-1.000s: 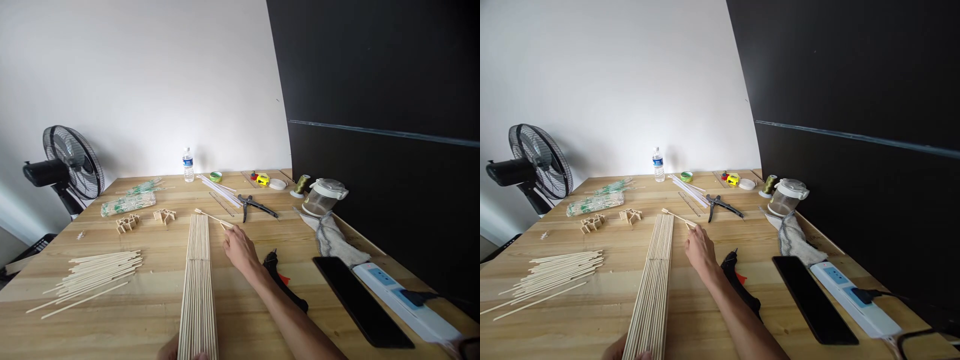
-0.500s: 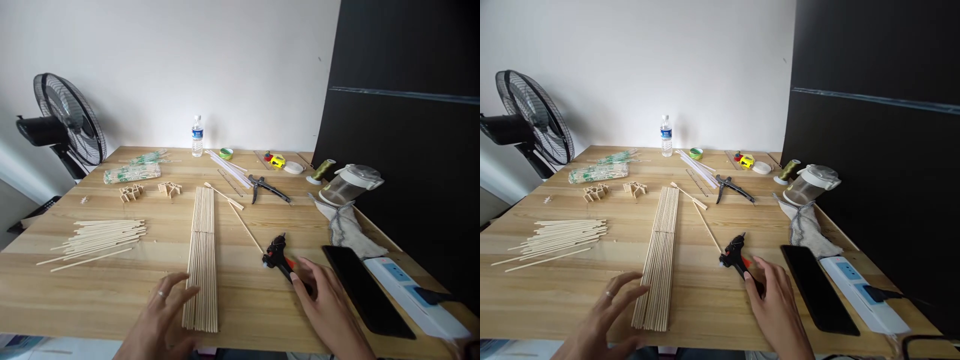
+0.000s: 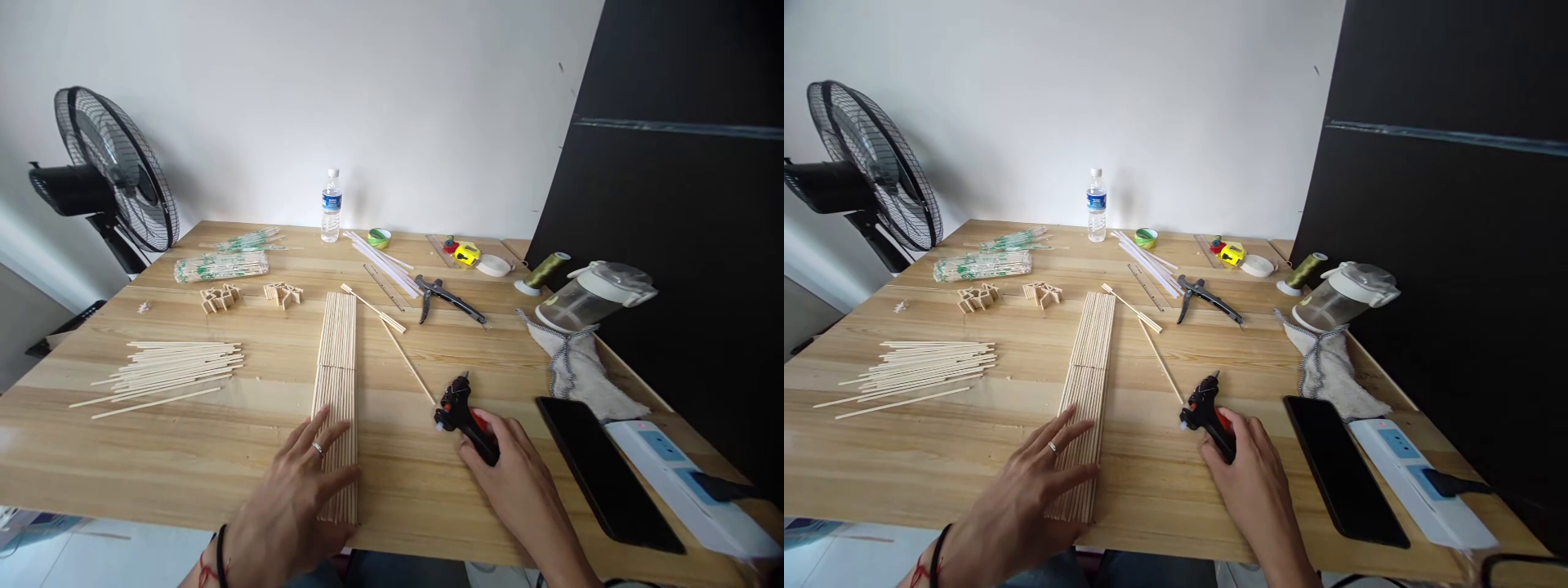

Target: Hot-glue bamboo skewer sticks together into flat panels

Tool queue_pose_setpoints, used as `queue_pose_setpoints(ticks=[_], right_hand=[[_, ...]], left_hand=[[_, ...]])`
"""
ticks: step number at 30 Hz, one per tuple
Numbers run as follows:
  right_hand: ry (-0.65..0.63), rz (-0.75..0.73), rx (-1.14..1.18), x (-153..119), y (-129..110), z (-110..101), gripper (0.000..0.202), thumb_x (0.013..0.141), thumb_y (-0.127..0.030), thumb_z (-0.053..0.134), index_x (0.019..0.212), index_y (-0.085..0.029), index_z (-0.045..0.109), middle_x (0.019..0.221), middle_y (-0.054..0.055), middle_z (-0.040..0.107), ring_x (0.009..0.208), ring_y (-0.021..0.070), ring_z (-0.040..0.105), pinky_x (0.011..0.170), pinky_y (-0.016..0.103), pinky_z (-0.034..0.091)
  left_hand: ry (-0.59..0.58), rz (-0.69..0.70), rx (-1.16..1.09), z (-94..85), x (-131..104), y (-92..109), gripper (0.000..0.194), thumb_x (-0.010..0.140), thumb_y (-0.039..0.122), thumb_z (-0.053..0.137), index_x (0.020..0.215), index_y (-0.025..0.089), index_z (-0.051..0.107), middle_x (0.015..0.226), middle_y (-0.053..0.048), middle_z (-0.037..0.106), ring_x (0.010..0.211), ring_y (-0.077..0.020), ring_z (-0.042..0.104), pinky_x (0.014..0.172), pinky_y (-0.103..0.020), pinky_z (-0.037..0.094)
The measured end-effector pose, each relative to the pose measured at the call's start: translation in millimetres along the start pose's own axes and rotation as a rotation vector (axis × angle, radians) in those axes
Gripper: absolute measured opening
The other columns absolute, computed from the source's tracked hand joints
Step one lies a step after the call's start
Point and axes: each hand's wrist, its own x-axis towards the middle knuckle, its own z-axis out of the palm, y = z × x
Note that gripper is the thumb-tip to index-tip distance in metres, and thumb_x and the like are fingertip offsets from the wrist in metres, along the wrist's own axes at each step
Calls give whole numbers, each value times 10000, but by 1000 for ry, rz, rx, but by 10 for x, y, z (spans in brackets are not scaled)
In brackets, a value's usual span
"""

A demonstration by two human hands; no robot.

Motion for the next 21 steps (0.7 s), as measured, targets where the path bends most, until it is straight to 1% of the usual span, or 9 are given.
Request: queue_pose_setpoints(ticks=[3, 6, 10, 13, 16, 17, 19, 21], right_hand=[[4, 11, 17, -9, -16, -21, 396, 821, -414, 575, 1162, -224, 640, 1121, 124, 731, 1059, 347, 722, 904, 486, 579], [-6, 15, 81, -23, -5, -56, 329, 846, -429, 561, 1102, -238, 637, 1107, 118, 763, 1024, 330, 738, 878, 460, 579], [-1, 31, 143, -28, 2, -93, 306, 863, -467, 561, 1049, -237, 638, 1038, 113, 779, 972, 333, 744, 853, 462, 577], [1, 12, 178, -18, -50, -134, 333, 916, -535, 570, 1027, -236, 664, 1007, 102, 752, 955, 318, 742, 845, 443, 579], [50, -18, 188, -15, -124, -193, 385, 954, -581, 546, 994, -233, 707, 1014, 103, 717, 972, 312, 737, 885, 439, 581], [58, -16, 195, -18, -150, -213, 389, 960, -582, 544, 983, -234, 717, 1014, 103, 720, 970, 311, 739, 890, 437, 583], [33, 0, 239, -31, -211, -247, 376, 966, -570, 556, 984, -239, 733, 999, 97, 752, 958, 312, 747, 859, 415, 595], [-18, 12, 323, -44, -302, -266, 357, 963, -549, 586, 1022, -239, 753, 973, 88, 788, 953, 318, 756, 817, 391, 606]], left_hand=[[12, 24, 22, -7, 18, 8, 585, 626, 171, 935, 1182, 265, 782, 1595, -169, 552, 1558, -498, 373, 1144, -701, 496], [67, 62, 25, -33, -15, 16, 579, 662, 166, 889, 1218, 266, 760, 1567, -149, 585, 1534, -478, 424, 1148, -691, 500], [136, 110, -19, -108, -125, 5, 598, 775, 165, 792, 1352, 279, 680, 1556, -148, 578, 1420, -391, 577, 1105, -600, 573], [168, 123, -101, -133, -198, -27, 555, 855, 161, 723, 1390, 283, 640, 1510, -156, 590, 1336, -337, 640, 1034, -495, 633], [168, 97, -266, -117, -238, -54, 506, 860, 107, 684, 1341, 257, 635, 1461, -163, 590, 1205, -277, 702, 950, -371, 663], [158, 76, -317, -108, -246, -61, 485, 856, 91, 677, 1312, 252, 636, 1456, -164, 582, 1164, -259, 713, 936, -350, 662], [140, 24, -385, -91, -257, -78, 449, 839, 84, 689, 1254, 250, 642, 1434, -160, 584, 1118, -246, 724, 942, -339, 654], [131, -27, -406, -73, -267, -108, 445, 804, 95, 732, 1211, 256, 651, 1373, -146, 623, 1120, -254, 727, 956, -333, 645]])
